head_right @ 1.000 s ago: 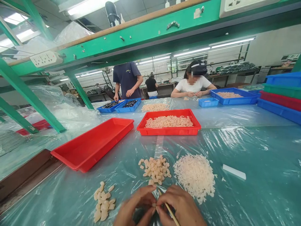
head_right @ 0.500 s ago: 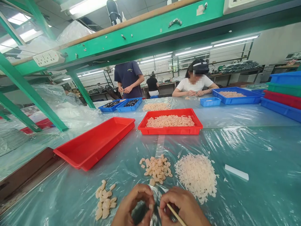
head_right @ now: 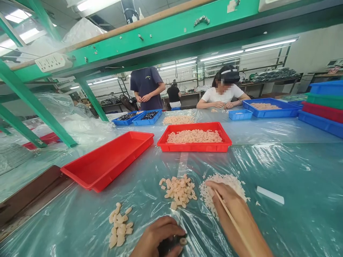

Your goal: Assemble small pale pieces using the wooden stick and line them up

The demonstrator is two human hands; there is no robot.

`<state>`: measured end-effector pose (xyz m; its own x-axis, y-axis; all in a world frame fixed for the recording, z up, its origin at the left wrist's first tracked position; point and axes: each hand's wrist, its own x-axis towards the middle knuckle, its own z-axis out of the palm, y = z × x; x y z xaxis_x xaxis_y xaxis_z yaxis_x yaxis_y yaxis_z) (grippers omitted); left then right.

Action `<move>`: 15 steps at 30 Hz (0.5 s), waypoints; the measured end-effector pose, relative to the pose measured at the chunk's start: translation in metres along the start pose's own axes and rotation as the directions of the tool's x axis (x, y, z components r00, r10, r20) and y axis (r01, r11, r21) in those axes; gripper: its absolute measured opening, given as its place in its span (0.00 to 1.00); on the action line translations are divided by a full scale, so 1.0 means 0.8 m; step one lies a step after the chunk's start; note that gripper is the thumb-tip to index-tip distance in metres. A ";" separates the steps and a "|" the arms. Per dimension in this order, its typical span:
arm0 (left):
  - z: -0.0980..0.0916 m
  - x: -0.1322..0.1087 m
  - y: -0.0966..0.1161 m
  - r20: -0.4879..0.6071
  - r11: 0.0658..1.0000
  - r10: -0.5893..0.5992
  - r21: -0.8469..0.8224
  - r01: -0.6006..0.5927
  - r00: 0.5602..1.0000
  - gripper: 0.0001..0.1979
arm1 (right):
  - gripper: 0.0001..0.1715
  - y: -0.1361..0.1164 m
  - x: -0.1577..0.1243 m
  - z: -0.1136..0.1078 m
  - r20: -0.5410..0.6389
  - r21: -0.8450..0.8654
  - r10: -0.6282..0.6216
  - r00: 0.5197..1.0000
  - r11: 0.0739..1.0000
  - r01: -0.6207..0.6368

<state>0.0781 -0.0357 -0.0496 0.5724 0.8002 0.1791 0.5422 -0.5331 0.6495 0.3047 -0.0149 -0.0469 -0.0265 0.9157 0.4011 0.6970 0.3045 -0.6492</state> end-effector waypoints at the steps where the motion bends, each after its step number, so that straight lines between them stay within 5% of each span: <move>1: -0.002 -0.001 0.001 0.010 1.000 -0.015 0.007 0.015 1.000 0.12 | 0.17 -0.008 -0.003 0.003 0.041 0.077 -0.010 0.999 0.997 0.007; 6: 0.003 -0.001 0.002 0.034 0.995 -0.086 0.054 0.084 0.996 0.10 | 0.23 -0.045 -0.021 0.019 0.171 0.252 -0.136 0.976 0.964 0.090; 15: 0.012 0.000 0.001 -0.016 0.994 -0.090 0.067 0.091 0.996 0.10 | 0.29 -0.052 -0.027 0.044 0.278 0.144 -0.246 0.929 0.966 0.213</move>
<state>0.0847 -0.0387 -0.0563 0.5115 0.8491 0.1317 0.6320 -0.4756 0.6118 0.2507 -0.0381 -0.0514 -0.3953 0.8482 0.3527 0.5650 0.5272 -0.6347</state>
